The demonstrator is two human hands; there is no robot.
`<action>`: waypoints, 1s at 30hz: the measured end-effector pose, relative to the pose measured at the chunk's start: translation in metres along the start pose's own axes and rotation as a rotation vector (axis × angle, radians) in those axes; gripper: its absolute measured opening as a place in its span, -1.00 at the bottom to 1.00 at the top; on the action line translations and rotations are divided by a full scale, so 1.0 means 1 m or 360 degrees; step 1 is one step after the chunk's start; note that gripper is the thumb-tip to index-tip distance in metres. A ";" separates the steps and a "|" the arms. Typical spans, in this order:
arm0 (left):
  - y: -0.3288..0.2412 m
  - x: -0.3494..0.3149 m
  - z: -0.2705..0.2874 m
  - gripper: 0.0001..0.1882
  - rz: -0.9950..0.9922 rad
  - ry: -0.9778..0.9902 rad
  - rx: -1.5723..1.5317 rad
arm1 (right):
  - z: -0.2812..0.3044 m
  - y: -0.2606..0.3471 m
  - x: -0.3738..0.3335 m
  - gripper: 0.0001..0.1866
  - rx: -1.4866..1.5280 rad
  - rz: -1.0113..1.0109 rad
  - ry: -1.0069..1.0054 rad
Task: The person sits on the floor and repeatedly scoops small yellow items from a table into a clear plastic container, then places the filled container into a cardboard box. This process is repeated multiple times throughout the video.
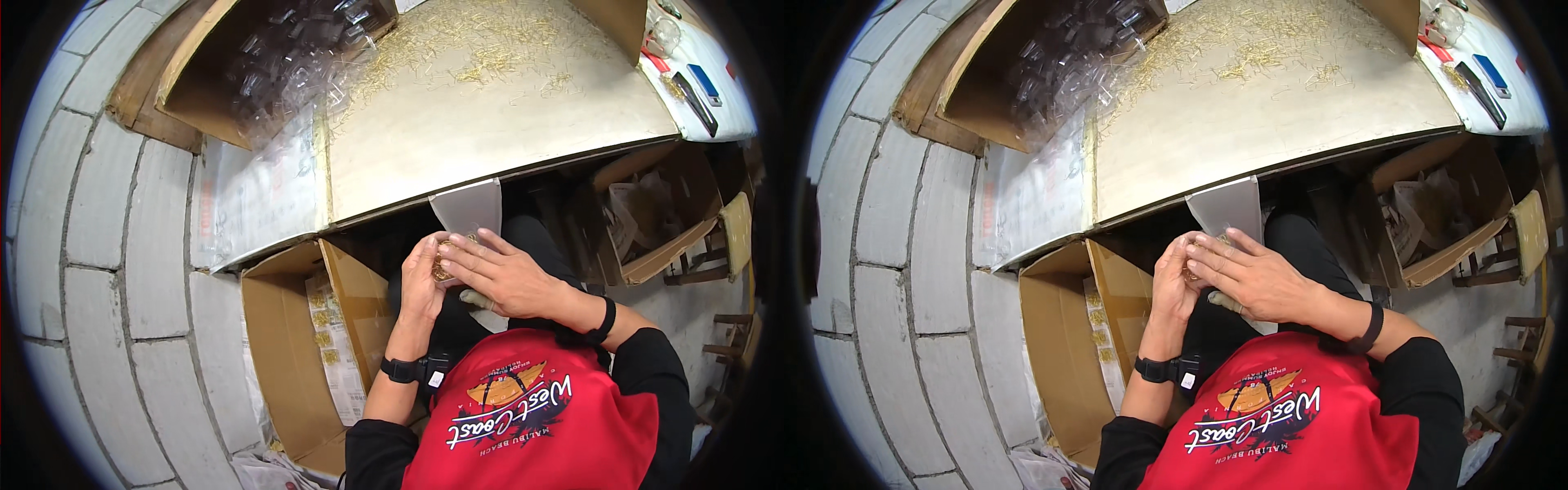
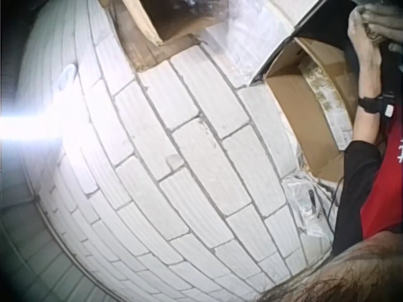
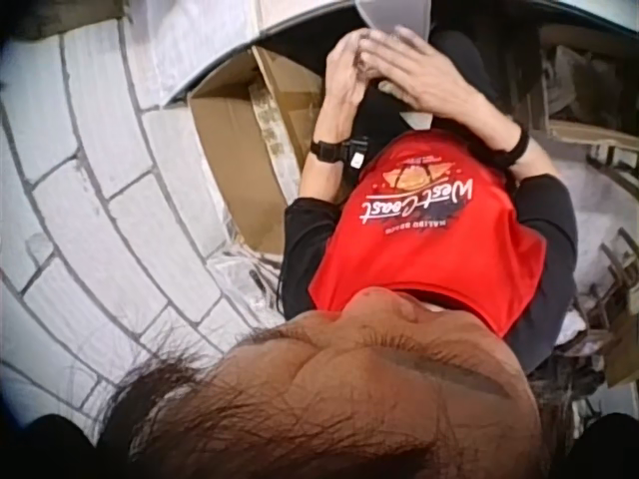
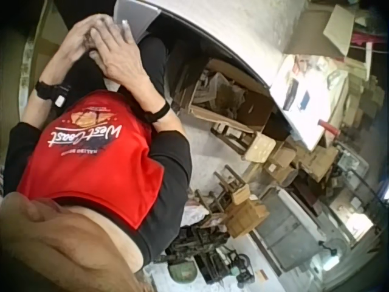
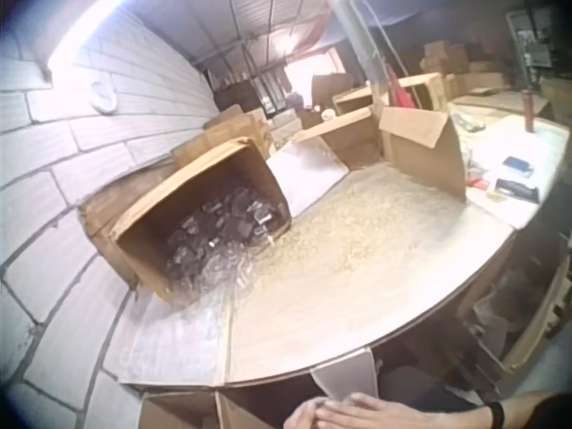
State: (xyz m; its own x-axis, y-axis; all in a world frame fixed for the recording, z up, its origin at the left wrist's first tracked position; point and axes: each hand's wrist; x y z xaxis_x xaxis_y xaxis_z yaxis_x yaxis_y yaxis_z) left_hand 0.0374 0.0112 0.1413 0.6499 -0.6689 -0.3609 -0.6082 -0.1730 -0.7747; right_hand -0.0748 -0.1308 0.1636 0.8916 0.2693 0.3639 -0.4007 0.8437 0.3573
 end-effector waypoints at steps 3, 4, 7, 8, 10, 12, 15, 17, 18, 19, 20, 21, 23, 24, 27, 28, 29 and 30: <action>-0.006 0.000 0.002 -0.67 0.0016 -0.0007 0.0039 | 0.005 -0.005 0.000 -0.42 0.0162 -0.0018 -0.0054; -0.010 0.001 0.003 -0.67 0.0018 -0.0011 0.0063 | 0.009 -0.007 0.004 -0.41 0.0245 -0.0012 -0.0079; -0.031 -0.008 0.003 -0.61 -0.0007 -0.0035 0.0120 | 0.025 -0.014 0.003 -0.51 0.0463 -0.0195 -0.0569; -0.039 -0.011 0.006 -0.60 -0.0015 -0.0044 0.0128 | 0.027 -0.019 0.003 -0.54 0.0539 -0.0270 -0.0675; -0.054 -0.017 0.014 -0.56 -0.0060 0.0073 0.0087 | 0.028 -0.022 0.004 -0.61 0.0455 -0.0373 -0.0765; -0.068 -0.026 0.020 -0.56 -0.0133 0.0166 -0.0030 | 0.018 -0.021 -0.001 -0.64 0.0501 -0.0398 -0.0664; -0.091 -0.042 0.042 -0.54 -0.0186 0.0331 -0.0187 | 0.010 -0.012 0.000 -0.66 0.0502 -0.0380 -0.0466; -0.107 -0.052 0.058 -0.51 -0.0236 0.0355 -0.0154 | 0.005 -0.013 -0.005 -0.67 0.0540 -0.0418 -0.0407; -0.112 -0.058 0.067 -0.51 -0.0276 0.0301 -0.0120 | 0.002 -0.011 -0.003 -0.67 0.0564 -0.0438 -0.0376; -0.116 -0.063 0.076 -0.52 -0.0308 0.0246 -0.0091 | 0.000 -0.008 0.004 -0.66 0.0642 -0.0448 -0.0374; -0.121 -0.070 0.085 -0.52 -0.0338 0.0190 -0.0059 | -0.001 -0.004 0.011 -0.64 0.0721 -0.0459 -0.0373; -0.123 -0.075 0.093 -0.53 -0.0350 0.0165 -0.0086 | 0.000 0.001 0.016 -0.63 0.0784 -0.0492 -0.0372; -0.123 -0.087 0.107 -0.55 -0.0378 0.0057 -0.0033 | 0.008 0.015 0.046 -0.58 0.0651 -0.0228 -0.0331; -0.122 -0.093 0.110 -0.56 -0.0395 0.0009 -0.0010 | 0.011 0.023 0.065 -0.55 0.0579 -0.0094 -0.0311; -0.115 -0.101 0.115 -0.60 -0.0346 -0.0020 -0.0073 | 0.007 0.043 0.104 -0.49 0.0274 0.0426 -0.0153; -0.114 -0.102 0.114 -0.61 -0.0330 -0.0018 -0.0097 | 0.001 0.048 0.110 -0.51 0.0222 0.0474 -0.0076; -0.113 -0.102 0.111 -0.62 -0.0314 -0.0015 -0.0122 | -0.004 0.053 0.115 -0.52 0.0145 0.0480 -0.0019; -0.113 -0.105 0.111 -0.62 -0.0304 -0.0030 -0.0139 | -0.009 0.056 0.120 -0.53 0.0083 0.0500 0.0033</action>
State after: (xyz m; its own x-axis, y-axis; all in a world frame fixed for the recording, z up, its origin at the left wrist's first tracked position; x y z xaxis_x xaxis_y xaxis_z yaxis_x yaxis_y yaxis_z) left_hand 0.0882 0.1811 0.2088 0.7650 -0.6046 -0.2221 -0.5099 -0.3578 -0.7823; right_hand 0.0116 -0.0469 0.2191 0.7264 0.5227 0.4462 -0.6669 0.6928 0.2742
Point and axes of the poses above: each hand's wrist, its own x-axis towards the middle knuckle, its own z-axis out of the back of the hand, y = z × x, and after that the axes turned 3 degrees about z, right-handed
